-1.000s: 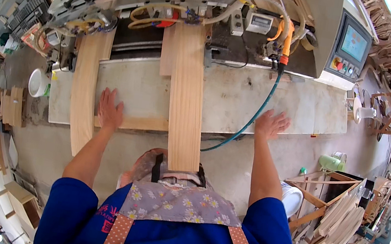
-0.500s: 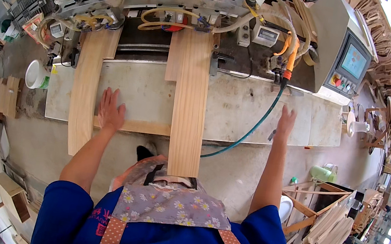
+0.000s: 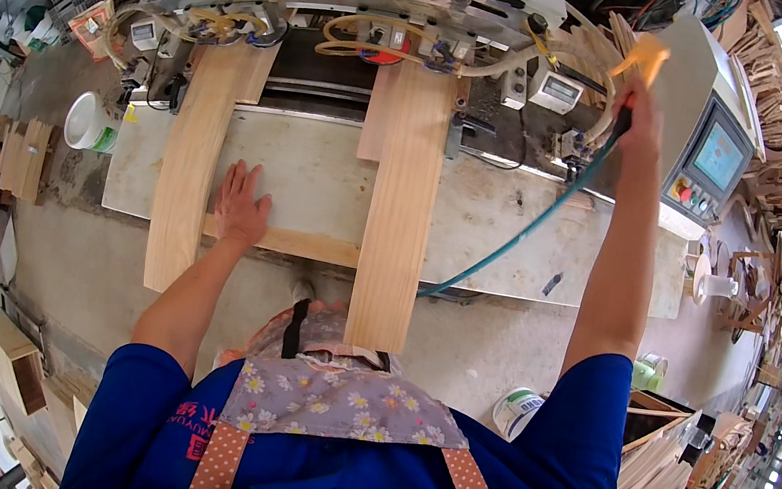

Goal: The person operates a CNC woodworking machine in a workshop, feeding wooden planks into the machine to be processed. They handle the wood pieces by hand, positioning them on the machine bed and retrieving them after the operation, occasionally stacking the finished pieces.

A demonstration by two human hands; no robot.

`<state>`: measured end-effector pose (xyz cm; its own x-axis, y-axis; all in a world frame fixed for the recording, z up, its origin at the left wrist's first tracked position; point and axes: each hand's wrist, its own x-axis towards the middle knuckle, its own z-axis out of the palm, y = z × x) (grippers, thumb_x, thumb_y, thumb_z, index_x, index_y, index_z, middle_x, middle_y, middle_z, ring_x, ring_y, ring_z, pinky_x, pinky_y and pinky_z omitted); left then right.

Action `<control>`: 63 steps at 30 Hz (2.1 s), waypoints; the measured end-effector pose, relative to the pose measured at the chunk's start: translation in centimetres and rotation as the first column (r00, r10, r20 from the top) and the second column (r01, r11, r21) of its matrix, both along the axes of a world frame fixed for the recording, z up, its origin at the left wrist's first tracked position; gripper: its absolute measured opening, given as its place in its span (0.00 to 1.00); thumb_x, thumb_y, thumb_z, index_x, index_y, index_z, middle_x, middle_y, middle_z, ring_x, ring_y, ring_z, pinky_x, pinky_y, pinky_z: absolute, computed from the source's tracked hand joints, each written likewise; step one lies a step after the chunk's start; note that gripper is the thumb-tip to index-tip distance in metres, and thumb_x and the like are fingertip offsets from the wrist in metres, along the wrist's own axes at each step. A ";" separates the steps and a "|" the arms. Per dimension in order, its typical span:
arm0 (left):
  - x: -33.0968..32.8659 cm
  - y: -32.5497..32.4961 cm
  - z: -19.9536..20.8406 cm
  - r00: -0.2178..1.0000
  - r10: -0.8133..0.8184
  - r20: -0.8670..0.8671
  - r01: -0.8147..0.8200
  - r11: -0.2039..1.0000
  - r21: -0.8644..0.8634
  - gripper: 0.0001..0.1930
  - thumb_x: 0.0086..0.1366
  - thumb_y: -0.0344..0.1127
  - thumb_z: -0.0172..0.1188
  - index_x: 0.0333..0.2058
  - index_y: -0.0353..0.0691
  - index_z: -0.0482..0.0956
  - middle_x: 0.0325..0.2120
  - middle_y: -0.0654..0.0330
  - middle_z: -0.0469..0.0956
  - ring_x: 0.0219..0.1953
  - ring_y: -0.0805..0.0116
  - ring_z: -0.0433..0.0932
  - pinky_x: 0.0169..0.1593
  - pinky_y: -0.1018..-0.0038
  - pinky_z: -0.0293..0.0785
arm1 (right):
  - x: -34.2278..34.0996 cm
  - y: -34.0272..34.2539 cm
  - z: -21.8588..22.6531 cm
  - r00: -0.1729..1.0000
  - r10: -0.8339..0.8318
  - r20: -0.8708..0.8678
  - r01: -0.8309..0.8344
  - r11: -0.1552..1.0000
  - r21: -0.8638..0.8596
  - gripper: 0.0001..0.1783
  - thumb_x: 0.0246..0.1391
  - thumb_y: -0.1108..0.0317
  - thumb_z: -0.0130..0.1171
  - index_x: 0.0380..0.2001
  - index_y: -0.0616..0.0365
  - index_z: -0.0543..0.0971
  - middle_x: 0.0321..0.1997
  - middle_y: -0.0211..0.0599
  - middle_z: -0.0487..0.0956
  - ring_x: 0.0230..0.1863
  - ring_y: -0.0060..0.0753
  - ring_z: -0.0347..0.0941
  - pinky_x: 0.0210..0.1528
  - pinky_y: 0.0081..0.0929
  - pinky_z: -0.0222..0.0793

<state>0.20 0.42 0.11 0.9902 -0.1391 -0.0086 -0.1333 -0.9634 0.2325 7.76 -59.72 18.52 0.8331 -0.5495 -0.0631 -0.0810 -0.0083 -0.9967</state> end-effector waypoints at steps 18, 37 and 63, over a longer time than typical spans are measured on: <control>-0.3 0.2 0.1 1.000 0.029 0.003 -0.029 0.999 0.017 0.27 0.59 0.41 0.53 0.57 0.49 0.62 0.63 0.54 0.52 0.65 0.56 0.49 0.64 0.60 0.49 | -25.8 20.0 -5.5 0.489 0.863 0.130 -0.690 0.292 0.662 0.46 0.36 0.64 0.72 0.57 0.69 0.61 0.51 0.58 0.73 0.17 0.15 0.70 0.17 0.11 0.64; 0.0 0.5 0.0 0.998 -0.056 0.007 0.056 0.990 -0.132 0.33 0.55 0.45 0.57 0.58 0.41 0.61 0.63 0.46 0.52 0.66 0.51 0.47 0.64 0.55 0.47 | -33.6 27.2 -5.0 0.697 -0.470 -0.542 0.278 0.873 -0.401 0.13 0.54 0.61 0.57 0.28 0.61 0.77 0.16 0.26 0.70 0.18 0.17 0.64 0.19 0.23 0.59; 6.8 12.3 1.2 0.987 -0.038 0.153 0.052 0.995 -0.086 0.37 0.60 0.52 0.53 0.64 0.43 0.51 0.64 0.41 0.45 0.66 0.42 0.43 0.64 0.49 0.44 | -24.4 23.5 7.5 0.779 -0.538 -0.321 0.338 0.792 -0.509 0.11 0.52 0.58 0.57 0.31 0.53 0.75 0.21 0.29 0.76 0.07 0.13 0.54 0.08 0.14 0.47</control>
